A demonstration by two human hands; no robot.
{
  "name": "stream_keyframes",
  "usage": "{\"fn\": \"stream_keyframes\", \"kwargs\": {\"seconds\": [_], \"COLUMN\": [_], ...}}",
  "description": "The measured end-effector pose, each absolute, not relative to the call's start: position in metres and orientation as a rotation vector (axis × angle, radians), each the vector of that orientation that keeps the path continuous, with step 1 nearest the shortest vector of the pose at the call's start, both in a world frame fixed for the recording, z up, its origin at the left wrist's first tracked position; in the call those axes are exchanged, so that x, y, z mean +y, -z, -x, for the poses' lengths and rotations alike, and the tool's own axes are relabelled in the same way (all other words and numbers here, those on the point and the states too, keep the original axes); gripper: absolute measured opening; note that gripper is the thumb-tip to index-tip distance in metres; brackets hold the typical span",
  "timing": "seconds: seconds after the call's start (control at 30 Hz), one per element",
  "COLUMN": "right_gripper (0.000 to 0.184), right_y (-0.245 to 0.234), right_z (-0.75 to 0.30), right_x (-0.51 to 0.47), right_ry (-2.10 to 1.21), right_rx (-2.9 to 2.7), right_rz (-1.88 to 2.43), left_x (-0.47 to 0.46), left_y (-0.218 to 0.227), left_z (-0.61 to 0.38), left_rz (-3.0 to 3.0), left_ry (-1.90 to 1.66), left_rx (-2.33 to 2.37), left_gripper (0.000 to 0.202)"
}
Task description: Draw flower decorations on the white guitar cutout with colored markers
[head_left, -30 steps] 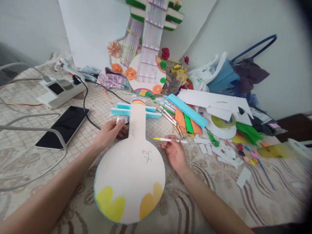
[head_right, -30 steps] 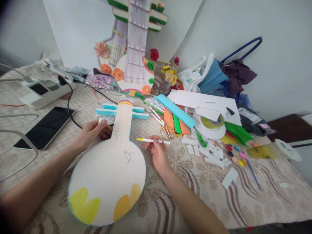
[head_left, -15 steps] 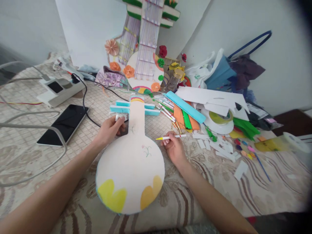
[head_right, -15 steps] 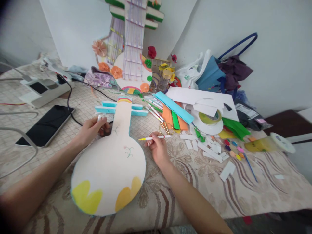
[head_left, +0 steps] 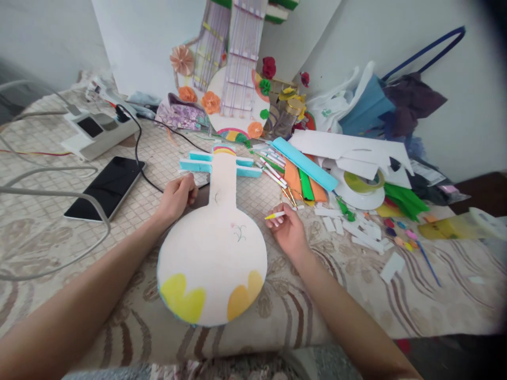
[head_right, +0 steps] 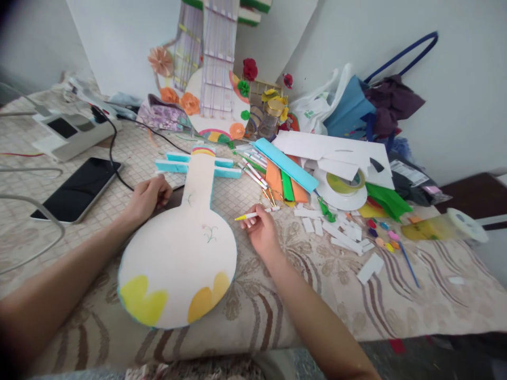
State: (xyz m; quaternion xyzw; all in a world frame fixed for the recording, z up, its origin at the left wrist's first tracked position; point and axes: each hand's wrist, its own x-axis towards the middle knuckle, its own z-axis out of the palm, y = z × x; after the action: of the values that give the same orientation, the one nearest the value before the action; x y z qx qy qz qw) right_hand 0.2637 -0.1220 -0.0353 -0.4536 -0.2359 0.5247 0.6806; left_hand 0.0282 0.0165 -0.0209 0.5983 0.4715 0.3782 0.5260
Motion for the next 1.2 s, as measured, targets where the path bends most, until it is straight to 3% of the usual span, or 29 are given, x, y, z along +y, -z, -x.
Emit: {"fn": "stream_keyframes", "kwargs": {"seconds": [0.3,0.7,0.97,1.2], "right_gripper": [0.039,0.019,0.017,0.023], "right_y": [0.031,0.04,0.039,0.039], "right_z": [-0.272,-0.261,-0.256,-0.258], "right_x": [-0.129,-0.132,-0.14,-0.143], "right_ry": [-1.25,-0.869,-0.707,-0.68], "right_rx": [-0.531,-0.725,-0.97,-0.997], "right_rz": [0.998,1.083,1.231,1.376], "left_x": [0.014,0.02,0.021,0.027], "left_y": [0.017,0.016,0.015,-0.004], "left_z": [-0.031,-0.027,-0.026,-0.006], "left_rz": [-1.322,-1.289,-1.325,-1.658], "left_ry": [-1.011,-1.072,-1.075,-0.662], "left_rx": [1.102,1.08,1.102,1.212], "left_gripper": [0.041,0.04,0.03,0.04]}}
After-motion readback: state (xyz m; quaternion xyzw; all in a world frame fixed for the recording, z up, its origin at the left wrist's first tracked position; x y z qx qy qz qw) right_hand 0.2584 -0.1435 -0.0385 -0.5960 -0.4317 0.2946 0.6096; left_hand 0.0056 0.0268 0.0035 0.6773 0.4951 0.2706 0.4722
